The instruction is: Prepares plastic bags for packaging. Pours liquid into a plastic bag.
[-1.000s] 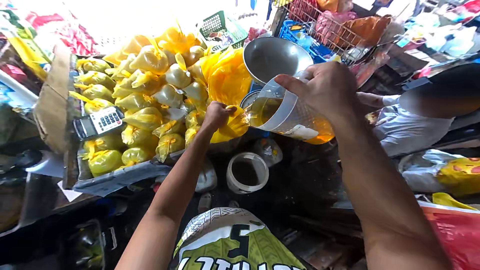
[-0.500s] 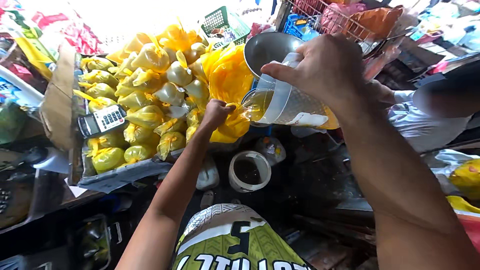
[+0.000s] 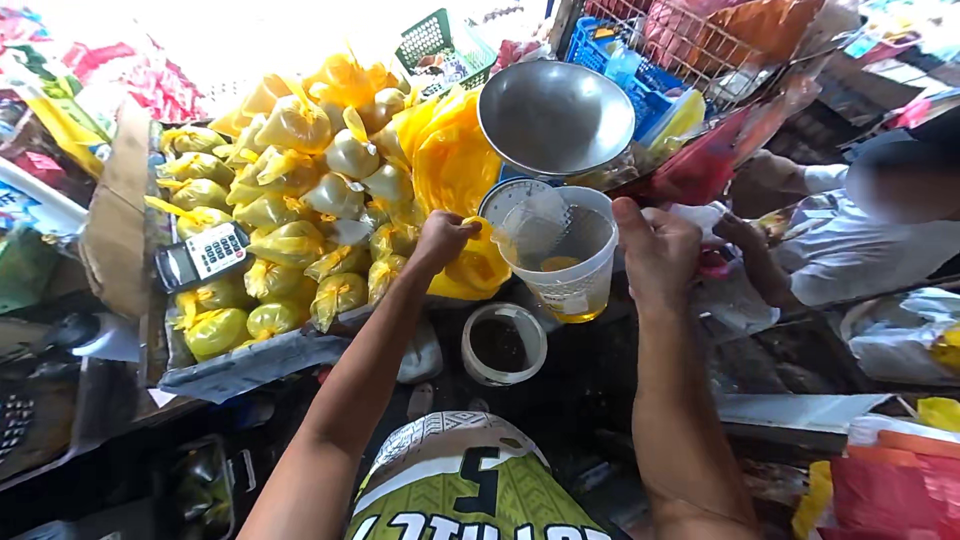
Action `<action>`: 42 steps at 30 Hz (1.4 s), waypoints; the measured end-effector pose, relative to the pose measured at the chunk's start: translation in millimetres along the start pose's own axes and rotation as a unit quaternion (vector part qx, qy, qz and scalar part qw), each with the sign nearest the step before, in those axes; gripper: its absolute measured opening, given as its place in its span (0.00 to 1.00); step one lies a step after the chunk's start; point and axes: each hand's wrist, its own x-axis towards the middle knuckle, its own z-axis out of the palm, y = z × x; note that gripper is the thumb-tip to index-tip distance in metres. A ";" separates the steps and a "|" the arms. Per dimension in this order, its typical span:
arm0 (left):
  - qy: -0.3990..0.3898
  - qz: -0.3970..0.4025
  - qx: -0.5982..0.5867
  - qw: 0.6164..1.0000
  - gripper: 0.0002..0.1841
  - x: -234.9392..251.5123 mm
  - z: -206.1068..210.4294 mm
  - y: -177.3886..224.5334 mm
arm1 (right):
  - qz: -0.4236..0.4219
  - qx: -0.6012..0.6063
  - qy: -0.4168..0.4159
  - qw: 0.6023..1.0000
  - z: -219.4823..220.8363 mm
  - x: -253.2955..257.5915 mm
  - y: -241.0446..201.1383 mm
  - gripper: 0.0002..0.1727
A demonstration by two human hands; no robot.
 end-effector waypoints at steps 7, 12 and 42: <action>-0.051 0.123 0.048 0.990 0.19 -7.9 -15.6 89.7 | 0.051 0.137 0.214 0.966 -47.8 -26.6 -9.8 0.17; 0.037 0.241 0.126 0.961 0.17 1.8 -70.1 233.5 | 0.303 0.164 0.303 0.888 -41.9 -51.4 56.7 0.33; -0.021 0.325 0.169 0.930 0.34 106.4 -43.8 147.7 | 0.027 -0.198 -0.104 0.974 -76.8 149.7 -140.5 0.24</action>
